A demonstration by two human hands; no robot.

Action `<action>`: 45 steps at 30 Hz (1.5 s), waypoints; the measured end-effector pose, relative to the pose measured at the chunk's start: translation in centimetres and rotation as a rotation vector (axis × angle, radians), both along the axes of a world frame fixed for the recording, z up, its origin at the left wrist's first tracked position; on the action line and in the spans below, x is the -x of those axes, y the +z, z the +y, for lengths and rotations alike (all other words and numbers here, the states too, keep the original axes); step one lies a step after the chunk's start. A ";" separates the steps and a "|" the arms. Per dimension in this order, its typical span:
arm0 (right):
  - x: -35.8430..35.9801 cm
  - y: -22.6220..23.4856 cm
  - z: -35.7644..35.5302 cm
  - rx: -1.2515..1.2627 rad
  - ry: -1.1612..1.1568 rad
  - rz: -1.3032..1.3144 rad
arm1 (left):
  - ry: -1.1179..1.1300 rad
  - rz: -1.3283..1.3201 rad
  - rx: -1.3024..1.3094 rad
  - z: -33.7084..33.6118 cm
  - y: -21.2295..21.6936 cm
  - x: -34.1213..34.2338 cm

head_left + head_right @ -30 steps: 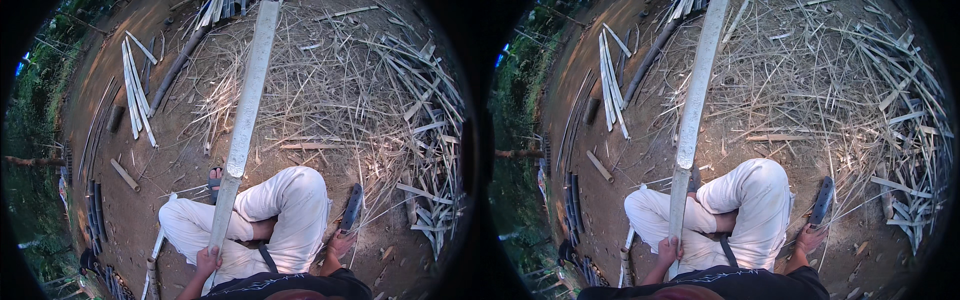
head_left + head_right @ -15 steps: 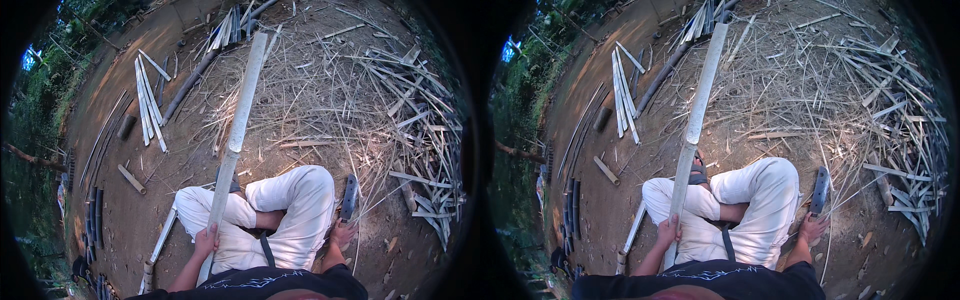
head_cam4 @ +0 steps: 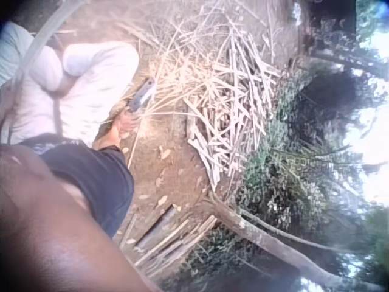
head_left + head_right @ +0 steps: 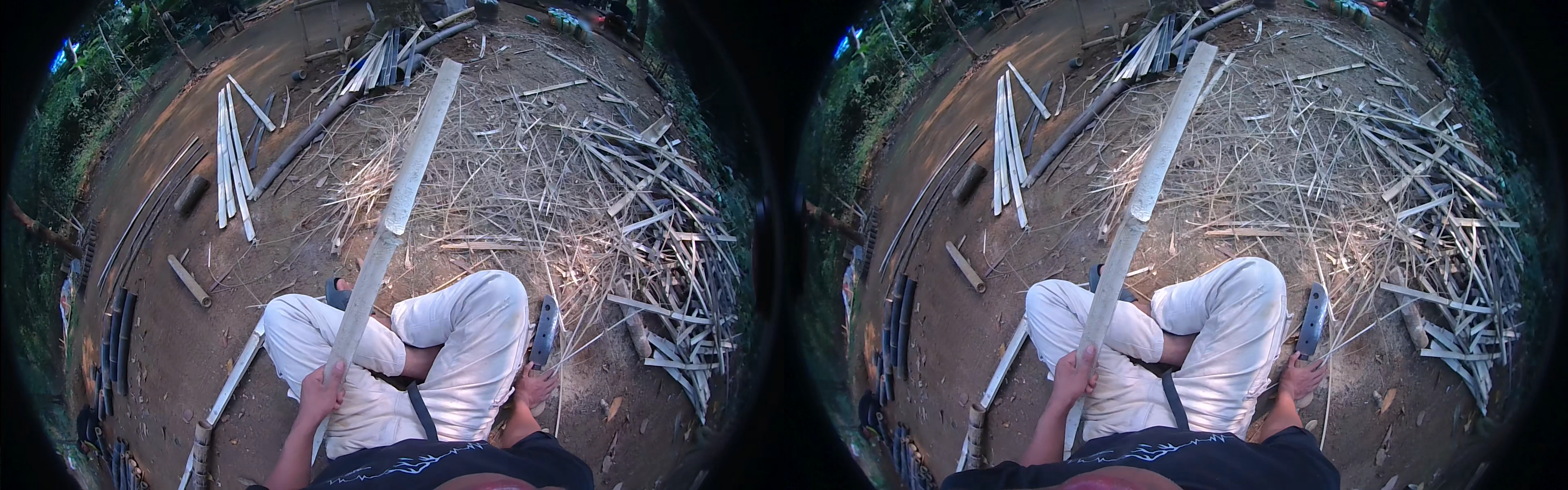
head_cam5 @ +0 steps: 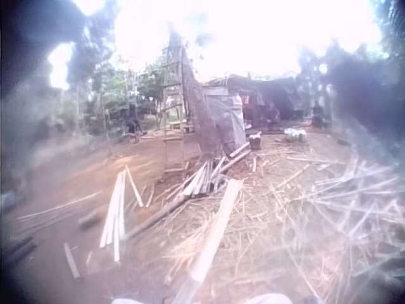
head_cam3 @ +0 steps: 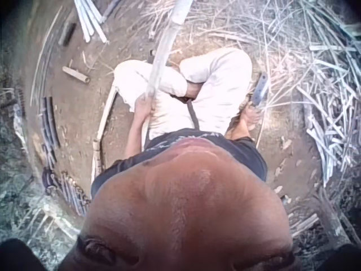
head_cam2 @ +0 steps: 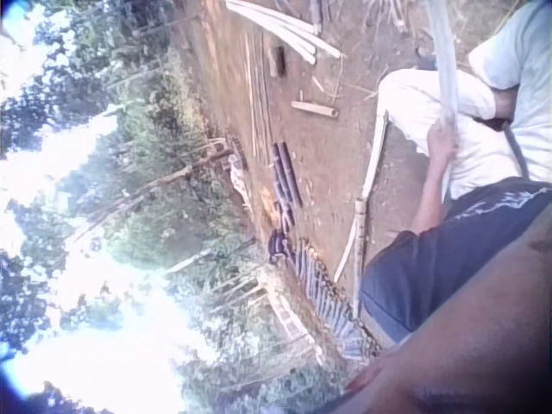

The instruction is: The person shaves and strips the outer layer from a bamboo pole using a machete while sitting on the ground.

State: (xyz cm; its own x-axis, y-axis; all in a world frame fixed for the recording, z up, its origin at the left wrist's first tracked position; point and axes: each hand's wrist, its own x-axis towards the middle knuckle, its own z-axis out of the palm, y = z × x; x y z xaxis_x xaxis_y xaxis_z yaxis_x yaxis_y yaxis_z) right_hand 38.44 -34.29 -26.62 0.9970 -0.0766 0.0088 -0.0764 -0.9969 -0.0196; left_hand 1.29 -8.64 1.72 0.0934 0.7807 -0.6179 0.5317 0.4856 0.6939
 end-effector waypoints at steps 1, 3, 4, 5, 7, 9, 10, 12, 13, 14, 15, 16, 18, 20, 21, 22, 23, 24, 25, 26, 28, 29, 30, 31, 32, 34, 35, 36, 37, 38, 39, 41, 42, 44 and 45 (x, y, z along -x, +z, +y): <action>-0.2 0.5 0.4 0.001 -0.003 0.007 | -0.008 -0.044 0.027 0.0 0.0 0.0; -0.1 0.0 0.8 -0.007 0.023 0.021 | -0.020 -0.059 0.026 -0.4 0.1 0.5; -0.2 -0.4 1.3 -0.025 0.033 0.026 | -0.030 -0.068 0.011 -0.5 0.1 0.4; 0.3 -0.5 0.8 -0.011 0.009 0.041 | -0.080 -0.061 0.039 -0.8 -0.1 0.4; -0.1 -0.7 -0.5 -0.011 0.009 0.017 | -0.179 -0.078 0.071 -0.3 -1.0 0.1; -0.3 -1.0 -0.2 -0.001 0.020 0.041 | -0.187 -0.087 0.053 -0.2 -2.0 0.4; -0.1 -0.9 0.1 0.006 0.025 0.067 | -0.199 -0.089 0.052 -0.1 -2.5 0.7; -0.2 -0.2 -0.2 0.028 0.002 0.086 | -0.198 -0.122 0.081 0.8 -3.0 0.8; -0.2 0.0 0.0 0.039 -0.002 0.094 | -0.194 -0.131 0.093 1.5 -3.1 0.9; -0.1 0.1 0.1 0.050 -0.010 0.102 | -0.201 -0.138 0.082 2.1 -3.3 1.0; 0.2 0.3 0.0 0.063 0.008 0.089 | -0.207 -0.141 0.073 2.6 -3.6 1.0; 0.6 0.4 -0.4 0.076 0.022 0.076 | -0.215 -0.145 0.063 3.0 -3.7 1.1; 1.9 0.3 -0.9 0.091 0.047 0.054 | -0.159 -0.128 0.030 3.5 -3.5 1.9; 1.6 -1.3 -2.3 0.070 0.175 0.096 | -0.126 -0.126 0.024 3.9 -3.3 2.5; 1.3 -2.1 -2.9 0.067 0.200 0.058 | -0.125 -0.137 0.030 4.4 -3.2 2.4; 1.5 -2.1 -3.5 0.070 0.230 0.033 | -0.119 -0.137 0.044 4.5 -3.3 2.6; 0.9 -2.1 -3.5 0.044 0.209 0.082 | -0.116 -0.147 0.055 4.4 -3.7 2.6; 0.6 -1.3 -2.8 -0.002 0.206 0.150 | -0.109 -0.149 0.059 4.3 -4.2 2.8; 0.3 -0.4 -1.9 -0.053 0.201 0.219 | -0.106 -0.149 0.059 4.4 -4.4 3.0; 0.1 0.2 -1.6 -0.102 0.199 0.287 | -0.110 -0.155 0.067 4.3 -4.5 3.1; -0.7 -0.1 -2.1 -0.131 0.218 0.290 | -0.124 -0.173 0.089 4.1 -4.6 2.9; -1.0 -0.3 -2.5 -0.145 0.230 0.291 | -0.123 -0.194 0.096 4.2 -4.7 2.8; -1.2 -0.1 -2.4 -0.130 0.216 0.320 | -0.115 -0.215 0.099 4.3 -4.9 2.7; -1.4 0.1 -2.4 -0.114 0.204 0.347 | -0.107 -0.238 0.103 4.3 -5.1 2.5; -1.6 0.3 -2.3 -0.098 0.192 0.373 | -0.108 -0.238 0.104 4.4 -5.2 2.4; -0.9 1.9 -0.6 -0.180 0.194 0.270 | -0.103 -0.221 0.088 4.7 -4.8 2.5; -0.9 3.2 0.2 -0.224 0.205 0.255 | -0.103 -0.143 -0.144 4.5 -4.8 2.8; -1.0 4.9 0.8 -0.263 0.209 0.235 | -0.107 -0.067 -0.369 3.9 -5.1 3.3; -1.4 6.7 1.7 -0.249 0.205 0.205 | -0.111 0.010 -0.597 3.2 -5.4 3.8; -2.1 7.6 1.9 -0.320 0.181 0.192 | -0.133 0.145 -0.725 2.6 -5.2 4.4; -2.9 8.1 1.7 -0.394 0.150 0.177 | -0.162 0.278 -0.855 2.1 -4.7 5.5; -3.3 10.2 3.6 -0.517 0.189 0.120 | -0.086 0.392 -0.884 0.5 -6.0 8.7; -2.9 12.5 5.4 -0.561 0.251 0.071 | 0.010 0.364 -0.778 -0.8 -7.7 10.8; -1.9 17.5 8.6 -0.623 0.364 0.027 | 0.165 0.175 -0.376 -3.5 -9.3 14.1; -1.4 19.9 11.0 -0.658 0.426 0.035 | -0.049 0.250 -0.324 -5.1 -10.5 16.3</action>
State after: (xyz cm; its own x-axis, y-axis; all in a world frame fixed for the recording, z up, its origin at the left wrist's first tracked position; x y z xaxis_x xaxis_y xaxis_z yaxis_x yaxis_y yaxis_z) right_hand 39.87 -23.33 -6.72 0.9406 0.3337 0.0623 0.2983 -0.7247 -0.6212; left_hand -15.05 -13.71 -8.76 0.0134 0.9369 -0.3493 0.7200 0.2333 0.6535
